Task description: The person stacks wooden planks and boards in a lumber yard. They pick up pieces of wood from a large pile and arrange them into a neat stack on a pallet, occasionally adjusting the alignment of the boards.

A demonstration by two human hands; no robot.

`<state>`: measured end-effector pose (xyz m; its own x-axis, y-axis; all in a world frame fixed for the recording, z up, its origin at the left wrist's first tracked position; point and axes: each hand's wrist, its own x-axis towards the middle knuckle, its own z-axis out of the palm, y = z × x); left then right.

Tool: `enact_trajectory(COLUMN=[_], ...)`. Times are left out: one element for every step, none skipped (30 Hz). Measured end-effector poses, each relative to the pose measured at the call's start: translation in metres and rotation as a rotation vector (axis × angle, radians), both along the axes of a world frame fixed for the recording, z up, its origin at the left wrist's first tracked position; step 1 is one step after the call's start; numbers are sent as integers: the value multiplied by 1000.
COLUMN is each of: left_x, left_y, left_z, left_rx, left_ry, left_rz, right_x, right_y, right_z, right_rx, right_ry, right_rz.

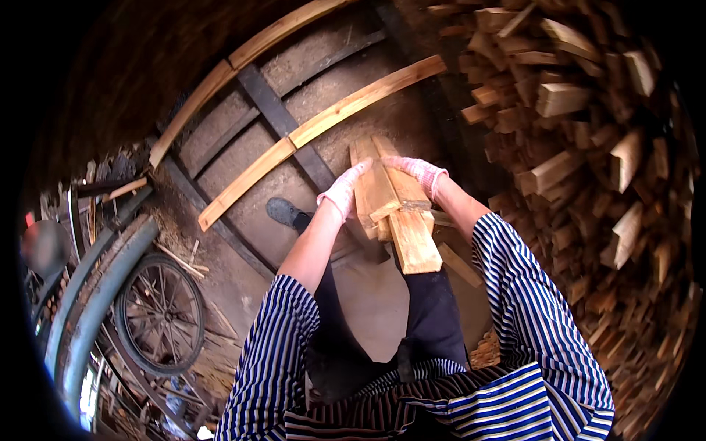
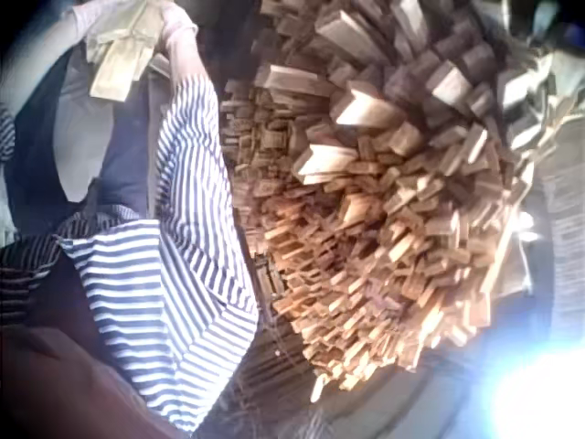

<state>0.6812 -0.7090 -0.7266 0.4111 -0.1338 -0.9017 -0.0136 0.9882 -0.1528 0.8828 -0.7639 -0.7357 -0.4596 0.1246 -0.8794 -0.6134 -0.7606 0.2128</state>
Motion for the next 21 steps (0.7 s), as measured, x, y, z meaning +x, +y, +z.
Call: enact_trajectory(left_x=[-1,4,9,0,-11,-18,-31,-49,-51,-76,-91,-110,-130,-142,-157,-178,-207,-237,-261,-265,-275], left_y=[3,3,0,0,-6,-14,-17,-23,-9,-24,-26,-27,-28,-21,-13,-5,-10,-22,-28,4,17], left_z=[-10,-10,-8,3,4,1,12,13,45,46,53,61,68,77,88,98,90,75,63,82,79], left_rx=[-21,7,39,-80,-129,23,66,115,120,98,151,128,101,120,133,193,275,359,438,359,467], left_ry=[15,2,-10,-32,-43,-46,-41,-18,-61,-108,-178,-202,-226,-251,-274,-264,-221,-175,-138,-86,-40], left_rz=[5,14,25,58,82,69,52,-89,-151,-68,-52,-43,-24,-13,1,-15,-2,3,7,48,148], right_x=[0,4,7,-5,-15,-19,-34,-55,-63,-87,-107,-129,-152,-171,-192,-217,-239,-260,-276,-284,-291], right_y=[3,-3,-13,-9,-7,-14,-19,-30,-45,-44,-42,-39,-37,-38,-41,-29,-20,-20,-17,-4,13], right_z=[-8,-16,-19,-7,11,21,32,46,56,76,99,118,135,147,149,162,174,163,153,140,125], right_rx=[-6,11,33,-13,-35,-34,-45,11,77,91,100,103,105,180,203,259,317,370,438,493,542], right_ry=[63,9,-44,-91,-142,-142,-123,-202,-299,-385,-515,-612,-708,-795,-894,-877,-857,-818,-764,-750,-735], right_rz=[-34,-22,-8,29,68,-17,-82,-128,-228,-148,-100,-52,4,4,-17,-90,-154,-208,-157,-75,9])
